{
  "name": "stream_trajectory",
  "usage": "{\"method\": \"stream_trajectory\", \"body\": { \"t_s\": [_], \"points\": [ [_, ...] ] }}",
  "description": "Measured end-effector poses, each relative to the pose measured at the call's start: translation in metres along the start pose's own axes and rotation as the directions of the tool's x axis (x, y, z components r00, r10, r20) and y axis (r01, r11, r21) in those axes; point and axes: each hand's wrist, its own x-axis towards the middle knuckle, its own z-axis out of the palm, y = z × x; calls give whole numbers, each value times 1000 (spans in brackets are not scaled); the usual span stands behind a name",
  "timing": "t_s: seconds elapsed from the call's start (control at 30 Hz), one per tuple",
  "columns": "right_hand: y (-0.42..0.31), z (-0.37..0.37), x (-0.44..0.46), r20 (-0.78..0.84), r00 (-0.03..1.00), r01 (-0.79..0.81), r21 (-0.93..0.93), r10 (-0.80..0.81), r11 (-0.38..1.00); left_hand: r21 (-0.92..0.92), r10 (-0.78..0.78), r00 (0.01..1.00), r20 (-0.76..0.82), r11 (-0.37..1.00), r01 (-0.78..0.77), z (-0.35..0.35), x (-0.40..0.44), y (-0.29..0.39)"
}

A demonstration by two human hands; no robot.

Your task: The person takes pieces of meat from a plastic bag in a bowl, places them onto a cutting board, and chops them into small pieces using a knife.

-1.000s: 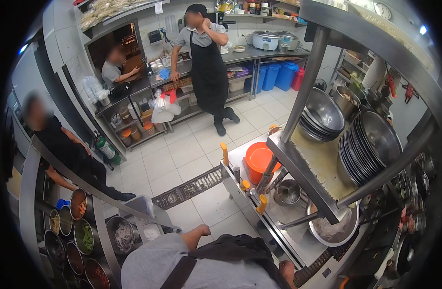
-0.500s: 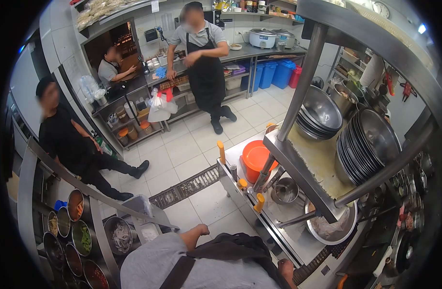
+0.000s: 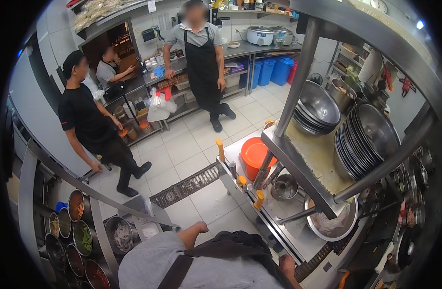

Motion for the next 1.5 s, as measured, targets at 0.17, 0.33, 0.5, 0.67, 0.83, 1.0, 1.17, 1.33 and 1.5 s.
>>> {"method": "stream_trajectory", "body": {
  "t_s": [0.17, 0.33, 0.5, 0.67, 0.83, 1.0, 1.17, 1.33, 1.5],
  "points": [
    [1, 6, 2, -56, 997, -44, 6, 44, 999, -23, -37, 999, 5, 999, 38, 0, 1, -3],
    [-4, 7, 6, -33, 995, -98, 36, 99, 995, 22, 13, 999, -45, 1000, -12, -17, -1, 2],
    [-5, 4, -5, -71, 997, -8, 82, 14, 997, -8, -8, 999, -32, 1000, 7, -21, -7, 9],
    [3, 8, 0, -69, 998, -2, 69, 7, 998, -62, -40, 998, -39, 997, 38, -23, -16, 7],
    [7, 11, 6, -51, 998, -26, 30, 28, 999, -55, -43, 997, -67, 998, 39, -12, -1, -5],
    [5, 11, 4, -41, 999, 12, 107, -8, 994, -64, -49, 999, -23, 997, 48, -14, -8, -2],
    [-2, 13, 9, -75, 997, 11, 105, -3, 994, -68, -79, 997, -7, 995, 79, -14, -9, -6],
    [-9, 17, 14, -36, 998, -41, 52, 43, 998, -83, -77, 997, -17, 994, 76, -5, -10, -14],
    [-3, 35, 16, -104, 994, 52, 53, -46, 997, -58, -66, 998, -12, 996, 65, 8, -18, -27]
  ]
}}
